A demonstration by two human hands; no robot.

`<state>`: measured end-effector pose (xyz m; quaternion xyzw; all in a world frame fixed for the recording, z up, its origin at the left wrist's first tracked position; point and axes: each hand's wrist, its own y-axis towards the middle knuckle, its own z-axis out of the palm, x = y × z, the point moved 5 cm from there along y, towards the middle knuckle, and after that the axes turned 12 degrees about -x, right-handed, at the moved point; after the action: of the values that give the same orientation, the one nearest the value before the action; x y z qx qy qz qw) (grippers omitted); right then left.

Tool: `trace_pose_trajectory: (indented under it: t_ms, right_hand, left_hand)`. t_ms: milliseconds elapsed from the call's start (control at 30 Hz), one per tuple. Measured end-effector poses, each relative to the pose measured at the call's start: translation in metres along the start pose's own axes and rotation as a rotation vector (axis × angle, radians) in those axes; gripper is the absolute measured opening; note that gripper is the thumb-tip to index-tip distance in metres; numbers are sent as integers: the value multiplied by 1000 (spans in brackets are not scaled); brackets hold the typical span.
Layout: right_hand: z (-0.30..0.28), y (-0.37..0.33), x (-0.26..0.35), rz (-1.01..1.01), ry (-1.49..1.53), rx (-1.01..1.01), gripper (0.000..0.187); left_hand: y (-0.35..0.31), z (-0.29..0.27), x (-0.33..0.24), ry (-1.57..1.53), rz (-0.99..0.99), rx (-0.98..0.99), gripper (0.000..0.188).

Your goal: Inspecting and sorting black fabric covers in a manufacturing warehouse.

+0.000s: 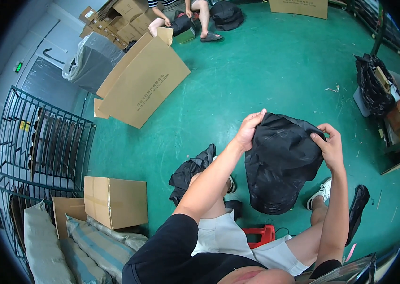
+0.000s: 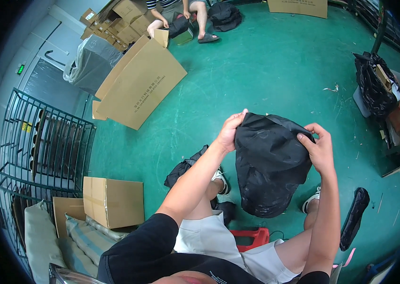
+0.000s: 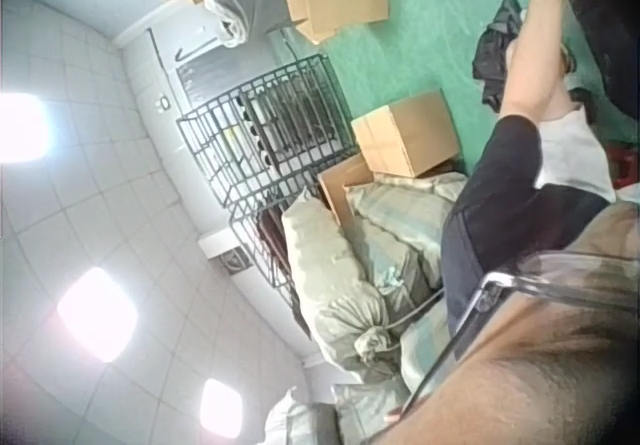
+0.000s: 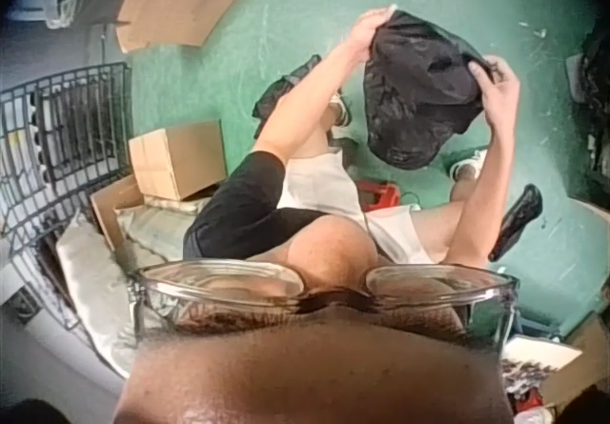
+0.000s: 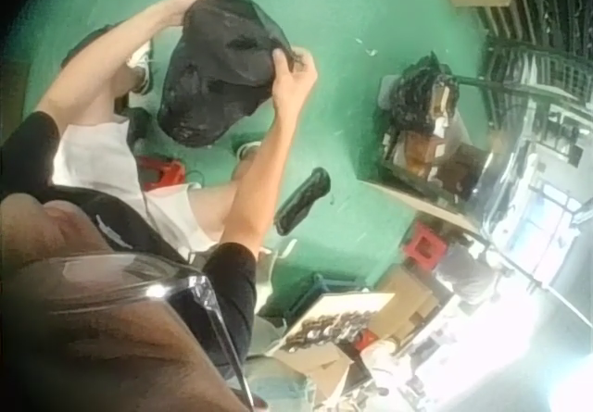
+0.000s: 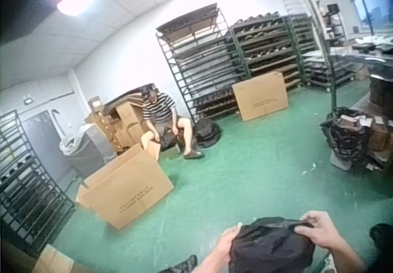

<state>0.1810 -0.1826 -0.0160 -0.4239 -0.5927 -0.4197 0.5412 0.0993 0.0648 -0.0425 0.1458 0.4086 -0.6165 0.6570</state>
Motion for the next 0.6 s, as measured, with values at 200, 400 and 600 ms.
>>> trace_pose_trajectory:
  t_ms: [200,400,600]
  right_hand:
    - [-4,4,-11,89,32,-5,8]
    - [-12,6,-11,-18,-138,-185,10]
    - [-8,-1,4,-317,-750,-315,17]
  left_hand:
    - [11,-7,0,15,16,-69,32]
    - [11,-7,5,47,10,-23,30]
    - [8,0,8,88,-8,35,31]
